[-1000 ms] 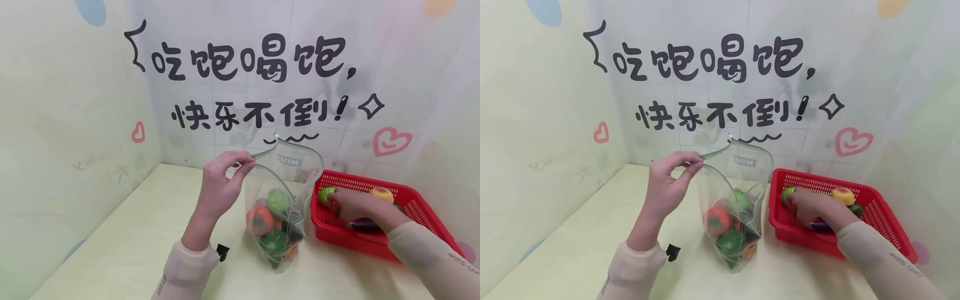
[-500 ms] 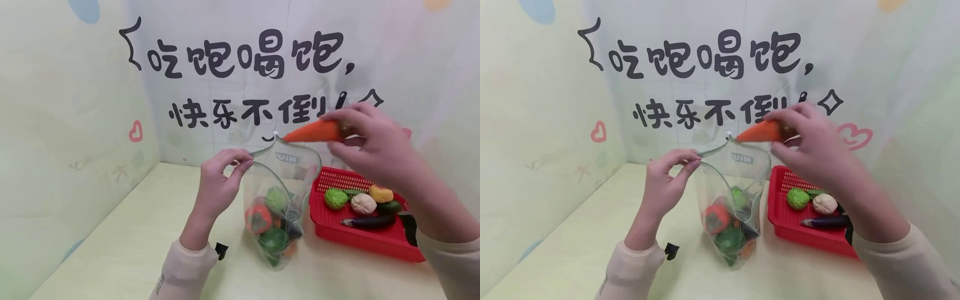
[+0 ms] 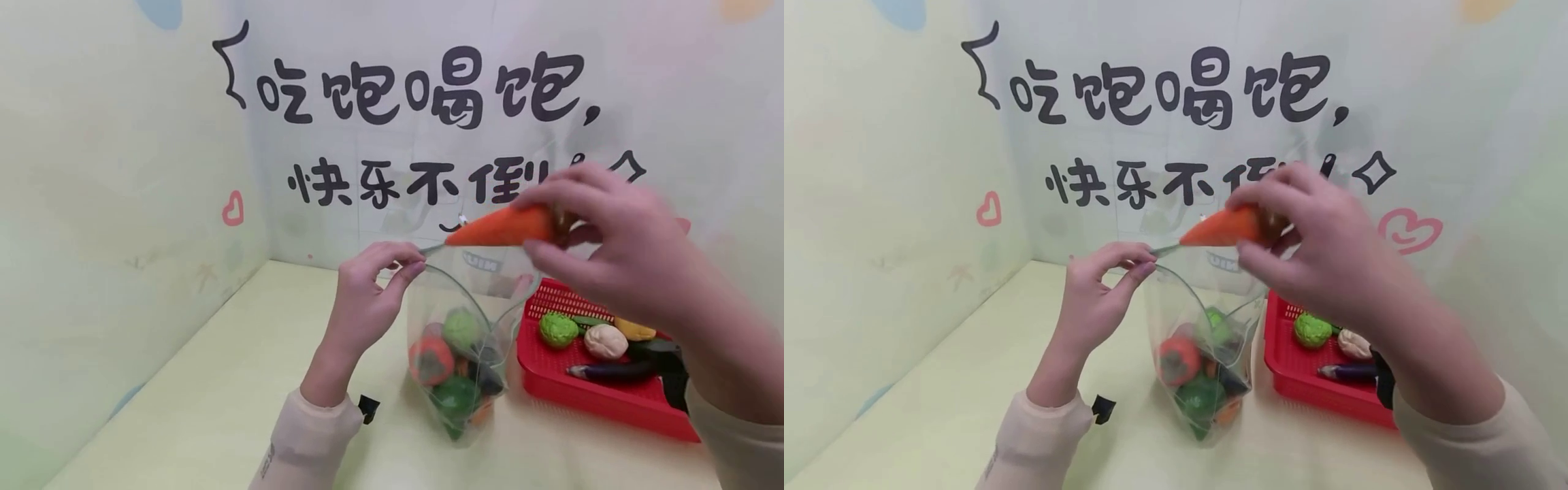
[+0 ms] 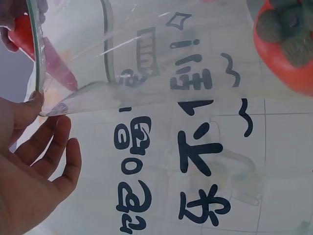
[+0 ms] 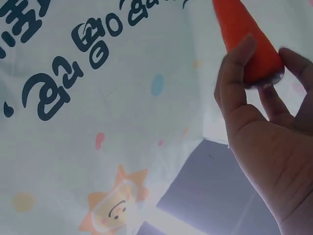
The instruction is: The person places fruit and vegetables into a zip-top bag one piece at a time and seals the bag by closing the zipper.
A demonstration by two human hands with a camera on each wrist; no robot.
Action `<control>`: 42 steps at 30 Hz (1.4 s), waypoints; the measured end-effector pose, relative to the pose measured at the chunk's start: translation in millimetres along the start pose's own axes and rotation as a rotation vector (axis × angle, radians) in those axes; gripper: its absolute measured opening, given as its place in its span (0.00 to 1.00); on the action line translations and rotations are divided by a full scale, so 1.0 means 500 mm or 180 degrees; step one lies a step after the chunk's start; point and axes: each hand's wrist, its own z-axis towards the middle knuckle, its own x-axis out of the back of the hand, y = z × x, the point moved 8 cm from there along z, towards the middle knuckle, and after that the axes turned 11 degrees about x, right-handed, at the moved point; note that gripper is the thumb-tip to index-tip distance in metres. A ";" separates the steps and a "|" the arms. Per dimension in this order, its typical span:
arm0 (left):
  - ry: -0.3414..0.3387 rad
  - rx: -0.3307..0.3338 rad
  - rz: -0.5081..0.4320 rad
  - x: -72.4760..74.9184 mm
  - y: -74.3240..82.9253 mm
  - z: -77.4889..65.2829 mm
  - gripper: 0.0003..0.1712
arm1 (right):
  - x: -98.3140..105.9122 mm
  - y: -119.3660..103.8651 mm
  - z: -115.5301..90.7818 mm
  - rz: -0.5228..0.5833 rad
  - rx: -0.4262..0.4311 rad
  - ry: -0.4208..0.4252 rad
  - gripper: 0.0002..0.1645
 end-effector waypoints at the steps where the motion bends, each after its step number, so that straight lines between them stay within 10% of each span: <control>1: -0.0007 -0.0011 0.0013 -0.001 0.002 0.003 0.04 | -0.006 -0.002 -0.002 -0.0021 -0.0002 -0.0157 0.24; 12: 0.0022 0.0119 0.0045 -0.002 -0.014 0.002 0.04 | 0.015 -0.007 -0.016 -0.0442 -0.0080 -0.0444 0.29; 28: -0.0124 -0.0112 0.0011 -0.011 -0.003 -0.021 0.05 | -0.333 0.086 -0.093 0.0718 -0.0589 -0.2697 0.24; 42: -0.0287 -0.0247 0.0079 -0.023 0.027 -0.002 0.04 | -0.396 0.060 -0.094 0.0529 0.0228 -0.2646 0.15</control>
